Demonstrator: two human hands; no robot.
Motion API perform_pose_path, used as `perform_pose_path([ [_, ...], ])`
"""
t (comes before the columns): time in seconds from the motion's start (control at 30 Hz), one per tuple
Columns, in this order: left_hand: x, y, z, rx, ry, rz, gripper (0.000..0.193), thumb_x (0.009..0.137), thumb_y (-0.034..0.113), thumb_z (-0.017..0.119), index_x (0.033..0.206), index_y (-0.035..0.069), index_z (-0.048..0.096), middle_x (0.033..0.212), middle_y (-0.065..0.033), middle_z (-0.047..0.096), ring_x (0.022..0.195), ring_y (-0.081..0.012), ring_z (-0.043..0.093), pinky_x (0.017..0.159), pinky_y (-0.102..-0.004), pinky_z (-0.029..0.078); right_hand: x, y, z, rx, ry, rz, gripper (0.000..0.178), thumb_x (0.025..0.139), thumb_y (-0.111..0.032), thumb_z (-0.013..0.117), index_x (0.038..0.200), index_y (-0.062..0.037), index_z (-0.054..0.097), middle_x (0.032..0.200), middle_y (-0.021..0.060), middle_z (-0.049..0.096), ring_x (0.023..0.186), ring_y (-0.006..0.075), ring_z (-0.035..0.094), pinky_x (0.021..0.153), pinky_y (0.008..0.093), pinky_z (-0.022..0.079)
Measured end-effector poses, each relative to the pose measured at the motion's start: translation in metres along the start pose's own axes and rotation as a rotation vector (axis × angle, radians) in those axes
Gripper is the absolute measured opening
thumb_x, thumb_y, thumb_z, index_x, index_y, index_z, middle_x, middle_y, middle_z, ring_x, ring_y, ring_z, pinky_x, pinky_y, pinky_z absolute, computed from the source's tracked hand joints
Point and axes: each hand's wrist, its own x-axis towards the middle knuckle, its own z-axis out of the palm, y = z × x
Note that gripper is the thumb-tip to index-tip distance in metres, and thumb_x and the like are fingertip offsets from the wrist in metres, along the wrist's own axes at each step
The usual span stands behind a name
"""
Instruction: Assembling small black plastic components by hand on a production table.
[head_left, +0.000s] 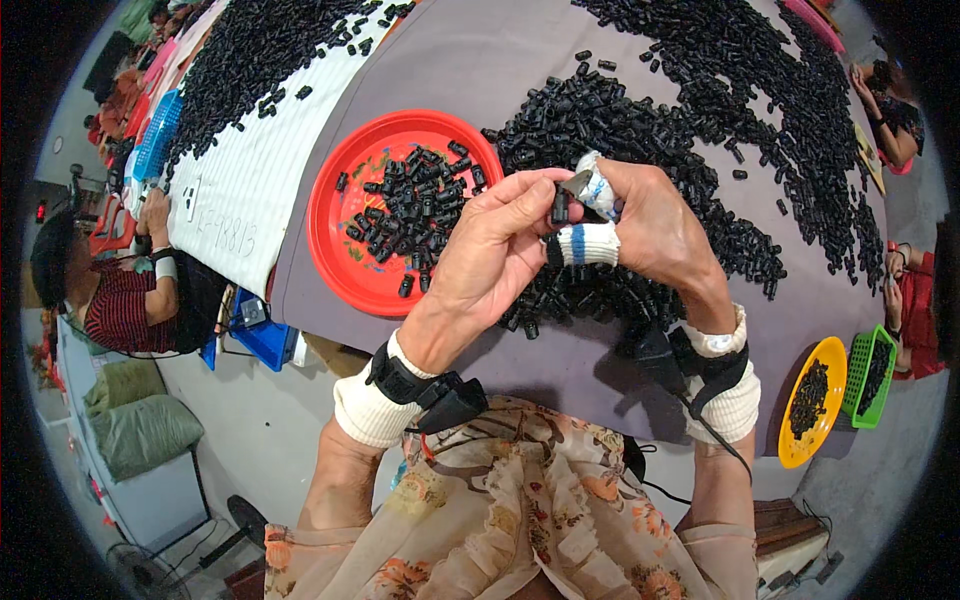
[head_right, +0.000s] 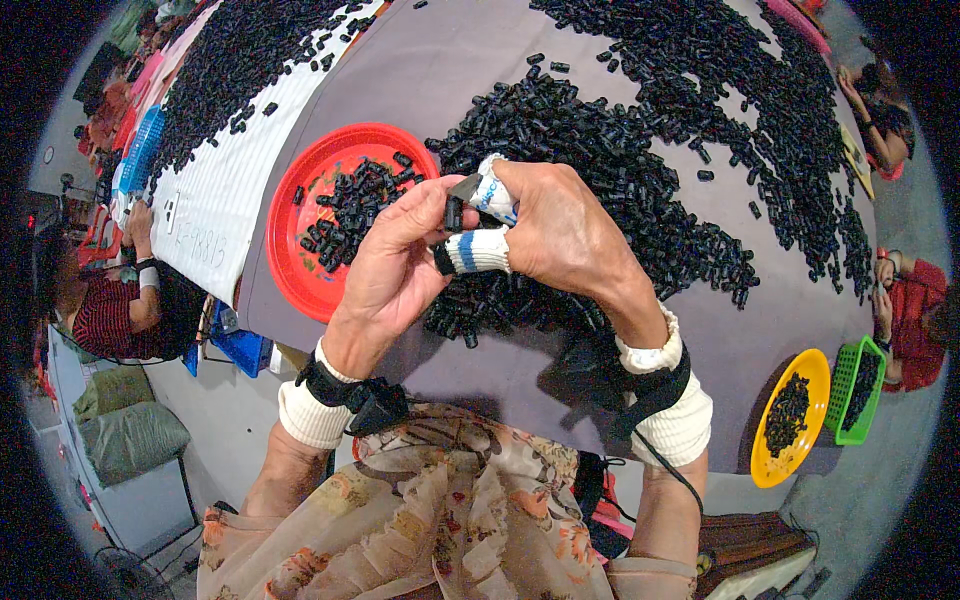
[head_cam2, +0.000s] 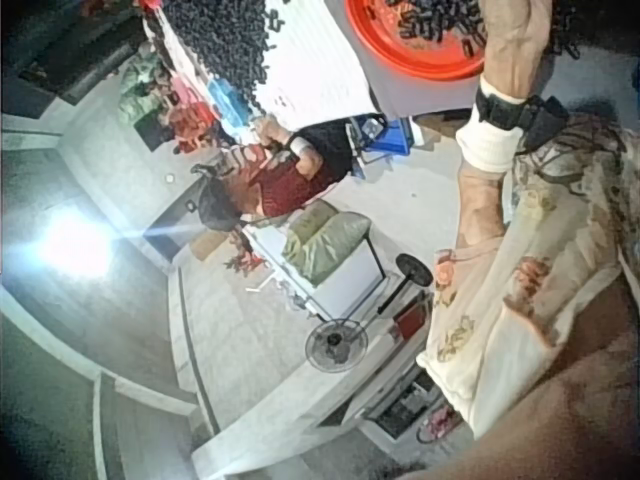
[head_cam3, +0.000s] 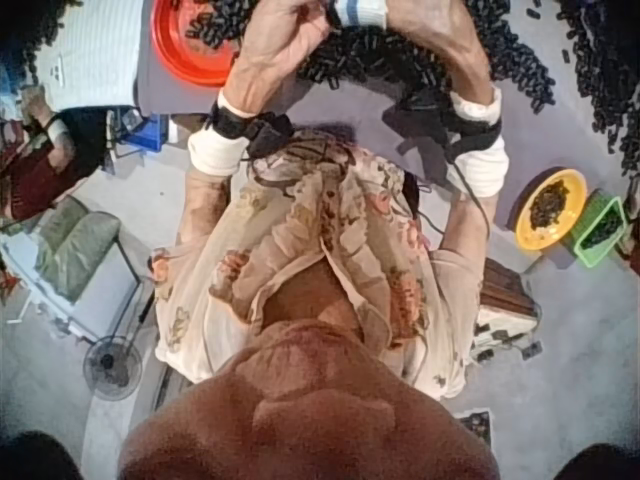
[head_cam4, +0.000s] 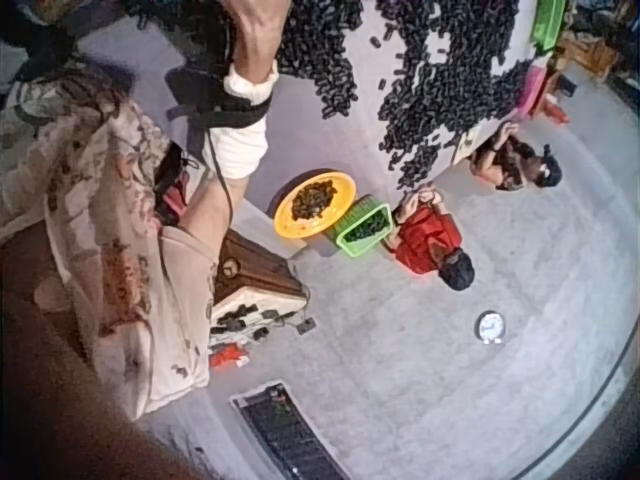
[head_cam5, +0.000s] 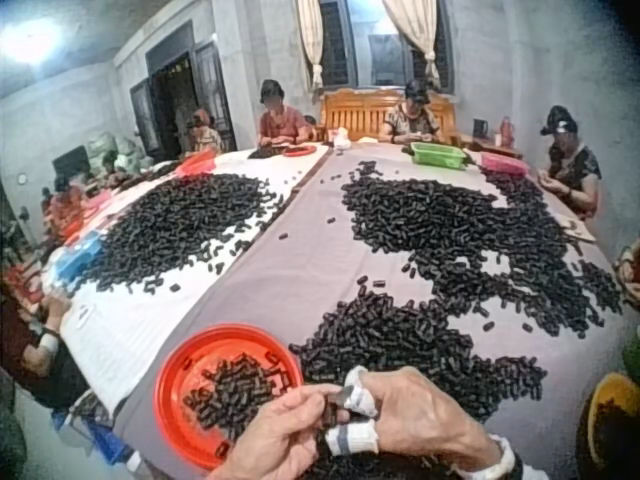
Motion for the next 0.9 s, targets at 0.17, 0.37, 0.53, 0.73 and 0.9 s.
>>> perform_pose_path([
  [0.17,0.0001,-0.0010,0.0005,0.008,0.015,0.006,0.023,0.089,0.012,0.049,0.106,-0.002,0.053,0.096,-0.0078,0.057,0.086,-0.0149,0.055,0.079,-0.0295,0.048,-0.0004,0.0011,-0.0006,-0.088,-0.008,-0.039,0.039,0.060,-0.031,0.075,0.071,-0.0002,0.054,0.057,0.0071,0.051,0.051,0.0162,0.046,0.050,0.0305,0.039],
  [0.37,0.0000,-0.0011,0.0006,0.030,0.030,0.005,0.022,0.088,0.012,0.050,0.104,-0.002,0.054,0.095,-0.0072,0.057,0.085,-0.0139,0.055,0.078,-0.0283,0.048,0.0009,0.0001,-0.0012,-0.118,-0.047,-0.030,0.038,0.061,-0.030,0.074,0.071,-0.0002,0.054,0.057,0.0082,0.052,0.051,0.0172,0.048,0.051,0.0307,0.040],
  [0.53,0.0002,-0.0009,0.0006,0.025,0.030,-0.003,0.021,0.088,0.012,0.051,0.102,-0.002,0.055,0.094,-0.0069,0.058,0.083,-0.0134,0.055,0.077,-0.0273,0.048,-0.0003,-0.0006,-0.0002,-0.134,-0.035,-0.045,0.037,0.062,-0.030,0.074,0.072,0.0002,0.054,0.058,0.0092,0.053,0.051,0.0184,0.049,0.051,0.0313,0.040],
  [0.73,0.0006,-0.0009,0.0030,0.050,0.056,-0.001,0.020,0.088,0.012,0.051,0.102,-0.003,0.056,0.093,-0.0064,0.058,0.082,-0.0119,0.055,0.075,-0.0256,0.047,-0.0012,0.0012,0.0015,-0.113,-0.032,-0.051,0.039,0.064,-0.031,0.072,0.072,0.0011,0.053,0.058,0.0118,0.052,0.051,0.0215,0.049,0.051,0.0332,0.040],
  [0.9,0.0009,-0.0023,0.0014,0.072,0.101,0.022,0.019,0.088,0.011,0.051,0.100,-0.003,0.056,0.092,-0.0058,0.058,0.082,-0.0108,0.054,0.075,-0.0240,0.047,-0.0007,0.0018,0.0035,-0.152,-0.024,-0.068,0.039,0.066,-0.033,0.070,0.073,0.0013,0.051,0.058,0.0148,0.051,0.049,0.0266,0.048,0.050,0.0354,0.040],
])
